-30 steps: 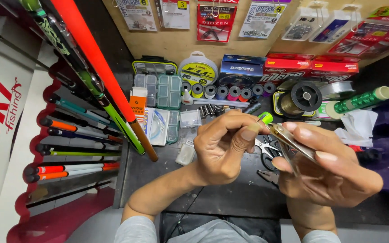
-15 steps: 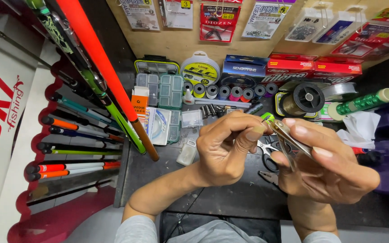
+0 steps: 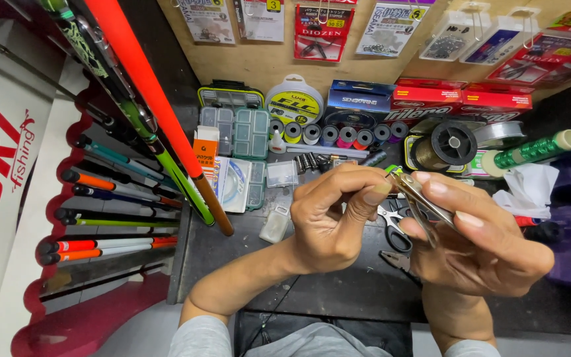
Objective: Repairing a fishing rod by wrapping thread around the rod blank and trimming excess with scissors.
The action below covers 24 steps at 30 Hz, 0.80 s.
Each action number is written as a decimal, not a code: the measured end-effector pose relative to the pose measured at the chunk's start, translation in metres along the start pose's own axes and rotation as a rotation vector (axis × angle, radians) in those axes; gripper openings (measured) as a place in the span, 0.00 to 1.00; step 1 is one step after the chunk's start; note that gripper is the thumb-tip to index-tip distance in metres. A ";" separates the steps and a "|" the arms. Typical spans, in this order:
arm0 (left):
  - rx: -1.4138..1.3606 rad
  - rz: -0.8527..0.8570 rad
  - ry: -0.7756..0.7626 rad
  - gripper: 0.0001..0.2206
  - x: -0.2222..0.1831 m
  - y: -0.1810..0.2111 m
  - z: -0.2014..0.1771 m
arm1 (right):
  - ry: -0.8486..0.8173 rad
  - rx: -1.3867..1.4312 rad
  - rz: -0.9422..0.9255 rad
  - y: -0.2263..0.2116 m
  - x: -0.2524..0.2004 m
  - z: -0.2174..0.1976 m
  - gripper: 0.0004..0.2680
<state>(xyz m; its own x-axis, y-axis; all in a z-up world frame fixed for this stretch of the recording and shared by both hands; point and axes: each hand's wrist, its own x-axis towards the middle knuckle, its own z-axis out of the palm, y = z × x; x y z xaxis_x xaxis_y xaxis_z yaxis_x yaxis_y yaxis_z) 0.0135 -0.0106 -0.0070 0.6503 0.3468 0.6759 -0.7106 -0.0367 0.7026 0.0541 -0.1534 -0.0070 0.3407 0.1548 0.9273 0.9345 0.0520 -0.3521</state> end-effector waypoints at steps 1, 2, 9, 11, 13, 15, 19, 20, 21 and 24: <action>0.000 0.000 0.000 0.04 0.000 0.000 0.000 | 0.000 0.000 0.000 0.000 0.000 0.001 0.19; 0.015 0.019 -0.004 0.03 0.001 0.000 0.000 | 0.010 0.010 0.004 0.000 0.000 0.001 0.19; 0.066 0.073 -0.002 0.03 -0.002 -0.005 0.000 | -0.001 0.019 -0.005 -0.001 0.001 0.001 0.19; 0.082 0.075 -0.002 0.03 -0.003 -0.007 -0.001 | -0.003 0.021 -0.011 0.001 0.002 0.001 0.19; 0.099 0.076 -0.001 0.03 -0.003 -0.007 -0.001 | -0.004 0.023 -0.016 0.001 0.002 0.001 0.19; 0.075 0.080 -0.013 0.02 -0.002 -0.006 -0.001 | 0.009 -0.024 -0.029 0.001 0.002 0.002 0.18; 0.070 0.083 -0.019 0.02 0.000 -0.004 -0.001 | 0.058 -0.035 0.045 -0.005 0.001 0.003 0.18; 0.081 0.082 -0.020 0.03 0.000 -0.004 -0.001 | 0.080 -0.027 0.035 -0.005 0.001 0.002 0.17; 0.091 0.081 -0.022 0.03 0.000 -0.003 -0.001 | 0.102 -0.018 0.024 -0.004 0.002 0.001 0.16; 0.112 0.077 -0.025 0.02 0.000 -0.002 -0.001 | 0.101 -0.047 0.036 -0.008 0.008 -0.005 0.17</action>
<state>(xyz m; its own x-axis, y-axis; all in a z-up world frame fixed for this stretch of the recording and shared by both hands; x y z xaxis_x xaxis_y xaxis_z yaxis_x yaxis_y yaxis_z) 0.0146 -0.0094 -0.0084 0.6026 0.3156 0.7330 -0.7252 -0.1667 0.6680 0.0493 -0.1574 0.0038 0.3806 0.0552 0.9231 0.9245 0.0013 -0.3812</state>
